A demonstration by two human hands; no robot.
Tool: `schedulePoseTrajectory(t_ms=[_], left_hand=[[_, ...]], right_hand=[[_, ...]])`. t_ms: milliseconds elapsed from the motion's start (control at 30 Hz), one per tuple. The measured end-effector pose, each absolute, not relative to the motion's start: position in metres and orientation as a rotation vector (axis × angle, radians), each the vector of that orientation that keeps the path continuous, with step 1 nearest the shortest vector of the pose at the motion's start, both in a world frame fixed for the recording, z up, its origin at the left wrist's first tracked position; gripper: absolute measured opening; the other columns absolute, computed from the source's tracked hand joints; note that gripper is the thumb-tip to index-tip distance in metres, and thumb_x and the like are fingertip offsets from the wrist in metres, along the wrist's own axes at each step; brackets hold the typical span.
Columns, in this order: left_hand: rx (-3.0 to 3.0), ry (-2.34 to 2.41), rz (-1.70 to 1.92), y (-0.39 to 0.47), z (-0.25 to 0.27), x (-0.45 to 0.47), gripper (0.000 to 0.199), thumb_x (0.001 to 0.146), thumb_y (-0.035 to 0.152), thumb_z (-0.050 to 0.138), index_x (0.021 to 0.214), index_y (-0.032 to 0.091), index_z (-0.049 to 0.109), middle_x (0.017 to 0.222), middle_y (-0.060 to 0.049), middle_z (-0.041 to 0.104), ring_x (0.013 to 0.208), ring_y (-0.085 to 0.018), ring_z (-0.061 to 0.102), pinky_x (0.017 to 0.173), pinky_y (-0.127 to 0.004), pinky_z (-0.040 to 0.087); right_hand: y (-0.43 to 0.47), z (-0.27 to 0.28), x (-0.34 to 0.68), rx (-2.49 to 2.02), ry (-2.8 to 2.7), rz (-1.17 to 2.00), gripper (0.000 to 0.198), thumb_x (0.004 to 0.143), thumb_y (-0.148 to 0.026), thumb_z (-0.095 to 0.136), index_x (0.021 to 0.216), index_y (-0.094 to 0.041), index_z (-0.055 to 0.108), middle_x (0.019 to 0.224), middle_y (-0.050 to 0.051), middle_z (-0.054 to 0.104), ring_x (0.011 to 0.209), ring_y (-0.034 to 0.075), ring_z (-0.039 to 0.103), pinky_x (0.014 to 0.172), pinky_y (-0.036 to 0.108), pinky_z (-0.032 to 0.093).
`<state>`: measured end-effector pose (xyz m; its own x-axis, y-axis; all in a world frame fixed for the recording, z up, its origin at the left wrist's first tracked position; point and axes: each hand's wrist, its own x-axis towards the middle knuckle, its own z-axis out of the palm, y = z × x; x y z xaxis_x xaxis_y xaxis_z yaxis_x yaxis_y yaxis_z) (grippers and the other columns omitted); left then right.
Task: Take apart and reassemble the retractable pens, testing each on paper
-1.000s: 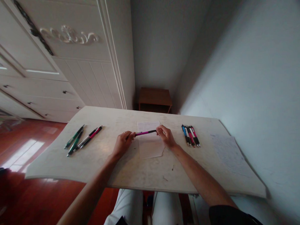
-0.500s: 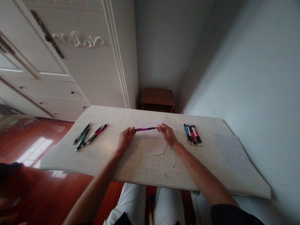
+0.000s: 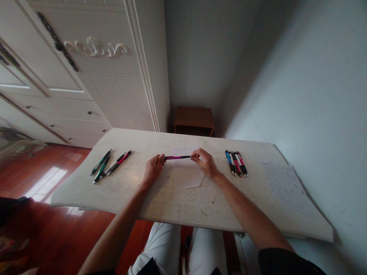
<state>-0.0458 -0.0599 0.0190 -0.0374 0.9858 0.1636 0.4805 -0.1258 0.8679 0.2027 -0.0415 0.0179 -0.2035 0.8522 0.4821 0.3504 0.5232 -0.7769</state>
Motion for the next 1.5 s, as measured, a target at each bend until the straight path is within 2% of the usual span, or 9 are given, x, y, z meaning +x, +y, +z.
schedulePoseTrajectory(t_ms=[300,467,633,833,1133,1300,1500], left_hand=[[1.660,1.536,1.133,-0.061,0.023,-0.045,0.046,0.089,0.055,0.039,0.067,0.018,0.054,0.061,-0.002,0.059,0.055,-0.014,0.053,0.054,-0.024,0.040],[1.704,1.596,1.168,-0.059,0.023,-0.050,0.043,0.091,0.050,0.039,0.068,0.018,0.055,0.060,-0.001,0.058,0.056,-0.014,0.053,0.055,-0.024,0.039],[1.995,1.643,1.131,-0.055,0.017,-0.058,0.036,0.092,0.040,0.043,0.068,0.018,0.058,0.071,-0.003,0.059,0.068,-0.016,0.054,0.067,-0.026,0.042],[2.132,1.647,0.985,-0.057,0.010,-0.062,0.034,0.094,0.036,0.045,0.074,0.018,0.065,0.078,-0.005,0.058,0.074,-0.018,0.055,0.072,-0.029,0.044],[2.205,1.689,0.926,-0.068,0.009,-0.062,0.032,0.094,0.036,0.046,0.092,0.018,0.072,0.090,-0.008,0.064,0.088,-0.022,0.057,0.084,-0.035,0.046],[2.236,1.694,0.904,-0.071,0.004,-0.064,0.032,0.094,0.038,0.048,0.101,0.018,0.072,0.095,-0.009,0.064,0.091,-0.023,0.058,0.086,-0.036,0.047],[2.219,1.669,0.934,-0.070,0.002,-0.067,0.029,0.093,0.036,0.050,0.105,0.018,0.069,0.097,-0.009,0.065,0.092,-0.023,0.059,0.089,-0.039,0.047]], right_hand=[[-0.037,0.020,0.211,-0.963,-1.801,0.584,0.016,0.085,-0.037,0.065,0.081,-0.022,0.067,0.082,0.005,0.065,0.076,0.018,0.060,0.073,0.032,0.049],[-0.032,0.016,0.222,-0.972,-1.875,0.532,0.015,0.088,-0.034,0.063,0.086,-0.021,0.070,0.085,0.005,0.067,0.078,0.018,0.061,0.073,0.031,0.049],[-0.026,0.006,0.232,-1.050,-2.163,0.379,0.015,0.091,-0.020,0.058,0.092,-0.020,0.073,0.091,0.007,0.069,0.088,0.020,0.063,0.081,0.032,0.049],[-0.029,0.002,0.227,-1.070,-2.336,0.146,0.027,0.088,-0.006,0.056,0.096,-0.024,0.074,0.094,0.006,0.069,0.088,0.019,0.062,0.081,0.032,0.047],[-0.030,0.001,0.227,-1.107,-2.364,0.142,0.026,0.090,-0.008,0.056,0.104,-0.022,0.072,0.097,0.006,0.070,0.090,0.019,0.063,0.081,0.032,0.049],[-0.030,0.002,0.226,-1.147,-2.350,0.165,0.025,0.086,-0.008,0.060,0.105,-0.020,0.072,0.098,0.007,0.071,0.092,0.022,0.064,0.083,0.034,0.050],[-0.030,0.003,0.229,-1.130,-2.321,0.227,0.024,0.088,-0.013,0.059,0.108,-0.021,0.070,0.102,0.008,0.070,0.095,0.022,0.063,0.087,0.037,0.051]])
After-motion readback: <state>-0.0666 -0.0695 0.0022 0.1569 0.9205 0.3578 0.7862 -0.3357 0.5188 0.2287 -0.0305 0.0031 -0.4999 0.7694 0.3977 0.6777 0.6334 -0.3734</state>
